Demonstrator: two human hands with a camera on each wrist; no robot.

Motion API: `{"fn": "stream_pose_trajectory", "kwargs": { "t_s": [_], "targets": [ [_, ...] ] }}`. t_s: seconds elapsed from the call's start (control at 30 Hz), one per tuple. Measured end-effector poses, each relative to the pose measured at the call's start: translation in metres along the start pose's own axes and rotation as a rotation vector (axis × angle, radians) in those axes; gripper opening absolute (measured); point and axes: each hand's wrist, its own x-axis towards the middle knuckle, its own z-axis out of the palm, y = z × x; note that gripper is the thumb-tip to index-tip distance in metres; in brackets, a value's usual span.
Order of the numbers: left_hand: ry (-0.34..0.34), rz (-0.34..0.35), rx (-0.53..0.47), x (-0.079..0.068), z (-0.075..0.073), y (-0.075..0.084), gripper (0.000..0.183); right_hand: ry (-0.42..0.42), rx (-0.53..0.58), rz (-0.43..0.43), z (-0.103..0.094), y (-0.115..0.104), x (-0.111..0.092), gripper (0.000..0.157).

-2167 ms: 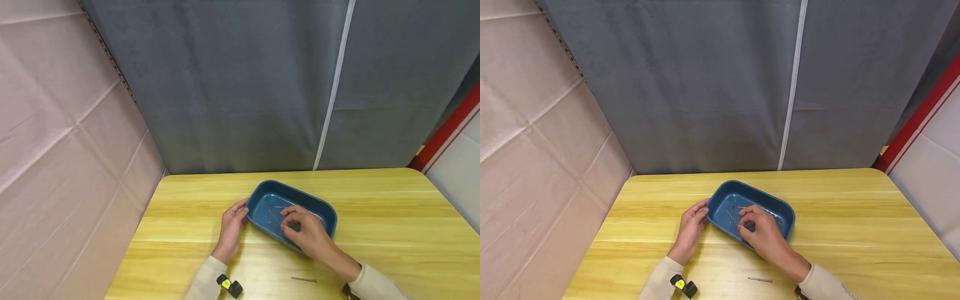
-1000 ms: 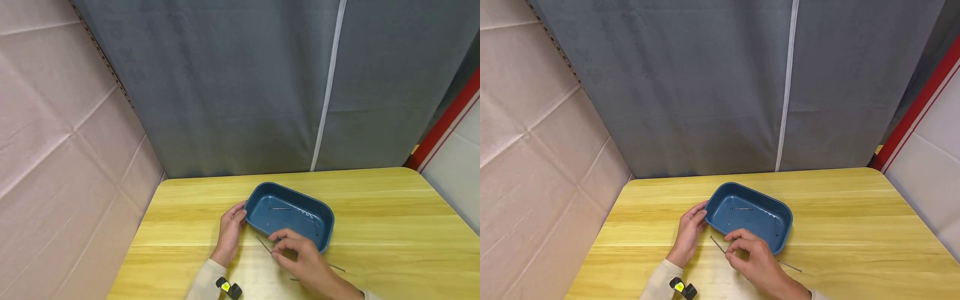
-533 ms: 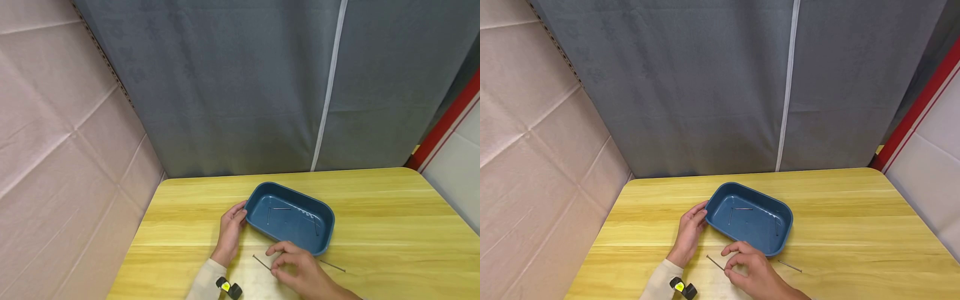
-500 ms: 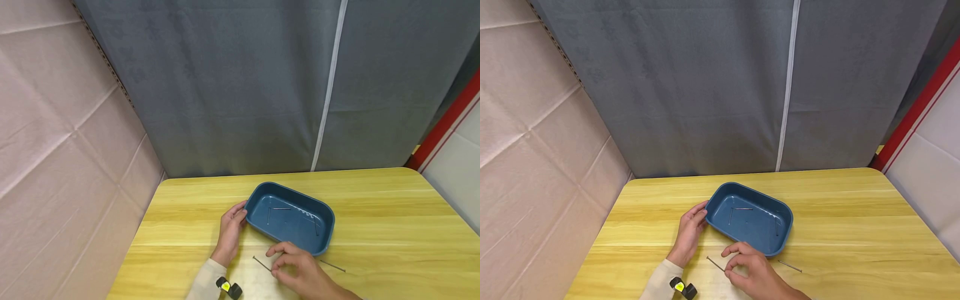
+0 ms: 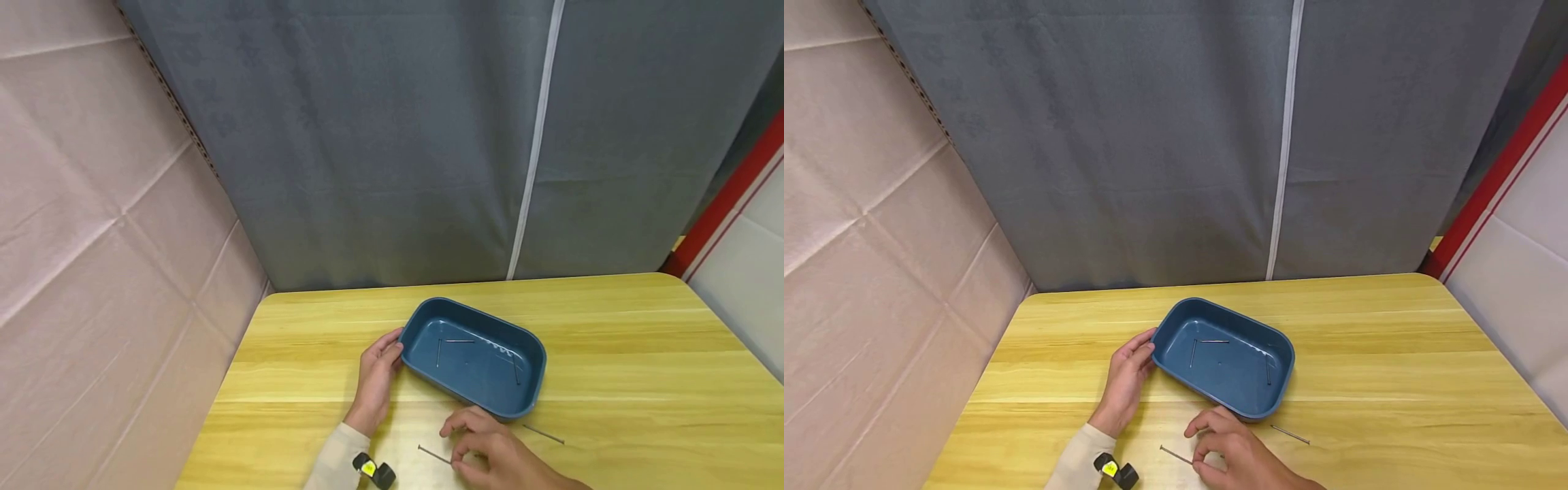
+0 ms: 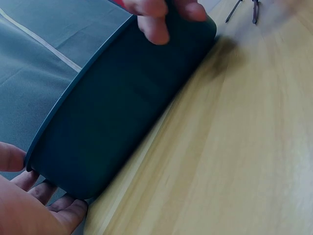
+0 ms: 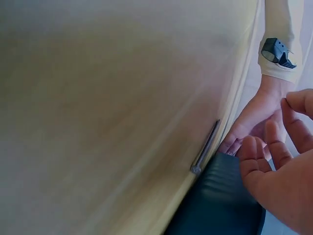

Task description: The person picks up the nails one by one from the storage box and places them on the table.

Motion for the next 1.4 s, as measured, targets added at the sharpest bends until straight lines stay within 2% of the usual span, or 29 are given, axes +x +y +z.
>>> {"fn": "stream_pose_trajectory", "kwargs": {
  "t_s": [0.3,0.6,0.83,0.97,1.2,1.37,1.4],
  "targets": [
    [0.004,-0.004,0.008,0.0,0.0,0.001,0.041,-0.084,-0.202,-0.079,-0.003,0.006,-0.006,0.03],
    [0.013,-0.001,0.005,0.0,0.002,0.001,0.041,-0.158,-0.368,-0.079,-0.006,0.007,-0.008,0.028],
    [0.014,0.003,0.007,-0.001,0.002,0.0,0.041,-0.148,-0.518,-0.195,-0.005,0.012,-0.01,0.03],
    [0.013,0.001,0.015,-0.001,0.002,0.0,0.041,-0.138,-0.567,-0.222,-0.003,0.011,-0.011,0.03],
    [0.012,-0.004,0.02,-0.003,0.001,0.0,0.041,-0.135,-0.576,-0.199,-0.007,0.006,-0.013,0.025],
    [0.006,-0.003,0.017,-0.002,0.0,0.0,0.042,-0.073,-0.44,-0.12,-0.019,-0.003,-0.011,0.005],
    [0.003,-0.002,0.016,-0.002,0.0,0.0,0.042,-0.055,-0.409,-0.095,-0.022,-0.005,-0.01,0.007]
  ]
}}
